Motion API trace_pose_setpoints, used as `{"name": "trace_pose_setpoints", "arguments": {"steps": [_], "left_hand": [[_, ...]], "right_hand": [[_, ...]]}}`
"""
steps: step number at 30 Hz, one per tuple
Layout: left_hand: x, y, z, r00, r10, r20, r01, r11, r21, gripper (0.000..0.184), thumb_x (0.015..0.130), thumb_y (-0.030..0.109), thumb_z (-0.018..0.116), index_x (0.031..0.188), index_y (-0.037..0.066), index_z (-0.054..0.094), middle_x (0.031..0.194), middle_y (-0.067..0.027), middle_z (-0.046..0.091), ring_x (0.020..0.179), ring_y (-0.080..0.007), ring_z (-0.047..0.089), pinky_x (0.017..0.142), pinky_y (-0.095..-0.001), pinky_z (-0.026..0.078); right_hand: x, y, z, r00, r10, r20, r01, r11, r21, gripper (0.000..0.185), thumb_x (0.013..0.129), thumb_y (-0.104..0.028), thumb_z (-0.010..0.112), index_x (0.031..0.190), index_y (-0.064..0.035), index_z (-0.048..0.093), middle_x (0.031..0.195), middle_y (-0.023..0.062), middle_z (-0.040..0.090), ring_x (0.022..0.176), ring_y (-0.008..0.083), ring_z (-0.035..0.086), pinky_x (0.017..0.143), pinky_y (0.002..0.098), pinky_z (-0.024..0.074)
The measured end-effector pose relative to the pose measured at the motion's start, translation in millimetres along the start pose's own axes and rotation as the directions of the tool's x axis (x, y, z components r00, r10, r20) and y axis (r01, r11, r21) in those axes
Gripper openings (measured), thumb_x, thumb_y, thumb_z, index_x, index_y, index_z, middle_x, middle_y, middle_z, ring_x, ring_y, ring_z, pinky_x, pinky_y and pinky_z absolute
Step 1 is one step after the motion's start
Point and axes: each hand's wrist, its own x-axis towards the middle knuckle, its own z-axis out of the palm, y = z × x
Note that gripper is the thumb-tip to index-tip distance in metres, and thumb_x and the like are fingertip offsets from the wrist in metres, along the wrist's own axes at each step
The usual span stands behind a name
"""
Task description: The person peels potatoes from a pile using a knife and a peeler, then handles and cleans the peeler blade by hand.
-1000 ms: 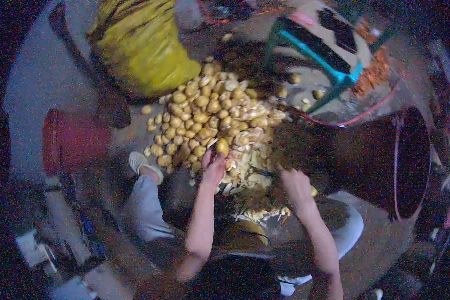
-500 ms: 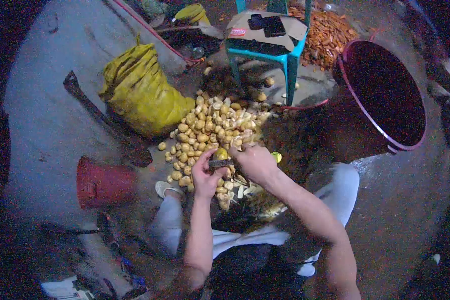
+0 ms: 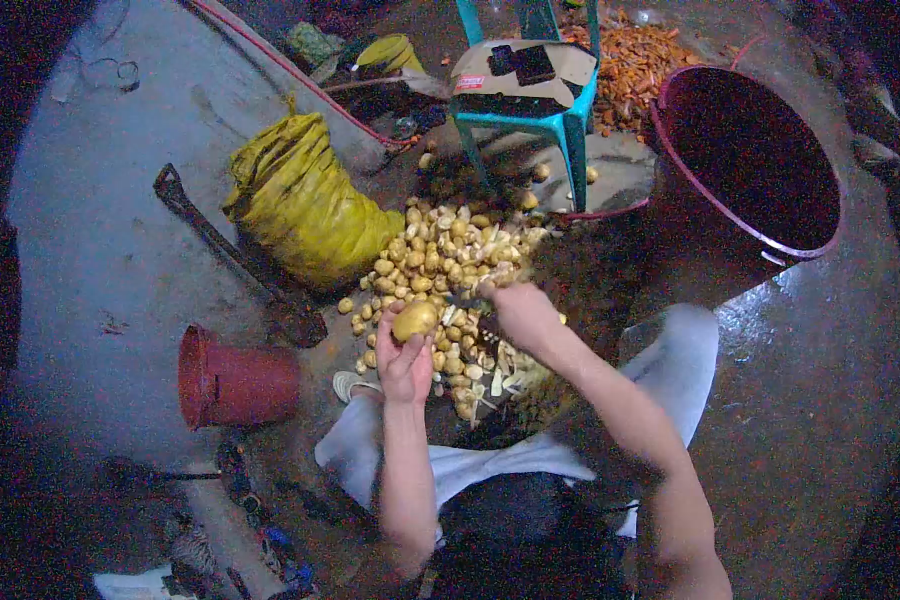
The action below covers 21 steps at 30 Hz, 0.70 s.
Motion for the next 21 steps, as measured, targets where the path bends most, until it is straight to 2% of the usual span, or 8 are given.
{"name": "trace_pose_setpoints", "arguments": {"steps": [1,6,13,15,16,19,20,21], "left_hand": [[-1.1,-0.7,2.6,1.000,-0.009,-0.011,0.009,1.000,-0.020,0.055,0.079,0.005,0.072,0.126,0.002,0.044,0.122,-0.0129,0.055,0.121,-0.0265,0.049,0.108,-0.0408,0.034],[-6.4,-12.8,1.9,0.998,0.006,-0.061,-0.009,0.999,-0.037,0.053,0.076,-0.001,0.071,0.123,0.003,0.047,0.119,-0.0128,0.057,0.116,-0.0266,0.054,0.105,-0.0380,0.039],[-18.6,-21.0,6.3,0.997,0.029,-0.070,-0.030,0.999,-0.016,0.050,0.076,-0.001,0.072,0.123,0.001,0.054,0.118,-0.0117,0.059,0.114,-0.0285,0.054,0.101,-0.0389,0.043],[-19.3,-21.7,1.8,0.993,-0.102,-0.060,0.074,0.929,-0.362,0.057,0.077,0.001,0.072,0.129,0.000,0.049,0.124,-0.0160,0.055,0.115,-0.0299,0.054,0.100,-0.0361,0.042],[-16.9,-20.0,1.3,0.998,-0.069,-0.007,0.063,0.949,-0.308,0.057,0.079,0.009,0.073,0.130,0.001,0.048,0.126,-0.0179,0.054,0.114,-0.0310,0.054,0.099,-0.0358,0.043],[-12.5,-1.9,3.6,0.991,-0.017,0.135,0.059,0.948,-0.314,0.062,0.078,0.012,0.075,0.132,0.002,0.048,0.127,-0.0192,0.053,0.115,-0.0316,0.054,0.097,-0.0349,0.045],[-8.8,5.2,4.3,0.996,-0.015,0.093,0.042,0.956,-0.290,0.066,0.075,0.013,0.078,0.133,0.003,0.047,0.127,-0.0192,0.053,0.115,-0.0309,0.054,0.096,-0.0342,0.047],[-5.7,6.9,0.3,0.996,-0.085,-0.018,0.070,0.901,-0.429,0.066,0.075,0.013,0.078,0.131,0.000,0.047,0.128,-0.0191,0.051,0.116,-0.0303,0.053,0.096,-0.0340,0.048]], "right_hand": [[-3.5,-3.4,5.2,0.998,-0.049,-0.045,0.051,0.998,0.040,0.038,0.074,-0.027,0.074,0.105,-0.0092,0.060,0.081,0.0197,0.064,0.077,0.0404,0.063,0.070,0.0489,0.0510],[-9.9,-35.5,0.2,0.997,-0.081,0.011,0.080,0.996,0.050,0.041,0.077,-0.030,0.072,0.111,-0.0098,0.060,0.086,0.0206,0.064,0.078,0.0385,0.064,0.067,0.0480,0.0515],[-7.0,-24.6,13.9,0.994,-0.094,-0.046,0.096,0.994,0.042,0.046,0.074,-0.030,0.074,0.113,-0.0080,0.060,0.082,0.0217,0.064,0.076,0.0396,0.064,0.068,0.0483,0.0524],[7.7,-2.7,22.8,0.995,0.038,0.095,-0.043,0.998,0.049,0.028,0.075,-0.005,0.060,0.102,-0.0056,0.065,0.081,0.0251,0.065,0.079,0.0402,0.066,0.072,0.0491,0.0539],[7.1,-0.9,20.3,0.988,0.105,0.117,-0.115,0.990,0.084,0.022,0.074,-0.002,0.056,0.094,-0.0028,0.068,0.085,0.0265,0.066,0.083,0.0411,0.066,0.075,0.0488,0.0540],[9.8,0.7,16.8,0.992,0.035,0.121,-0.038,0.999,0.023,0.029,0.073,0.001,0.056,0.100,-0.0030,0.066,0.086,0.0253,0.066,0.085,0.0413,0.066,0.076,0.0482,0.0537],[5.7,-3.7,8.3,0.994,0.046,0.098,-0.053,0.997,0.063,0.033,0.074,-0.006,0.065,0.107,-0.0040,0.062,0.089,0.0242,0.066,0.088,0.0415,0.065,0.078,0.0486,0.0526],[4.0,-10.1,-1.7,0.994,0.041,0.103,-0.048,0.997,0.067,0.033,0.074,-0.006,0.065,0.107,-0.0040,0.062,0.089,0.0242,0.066,0.088,0.0415,0.065,0.078,0.0486,0.0526]]}}
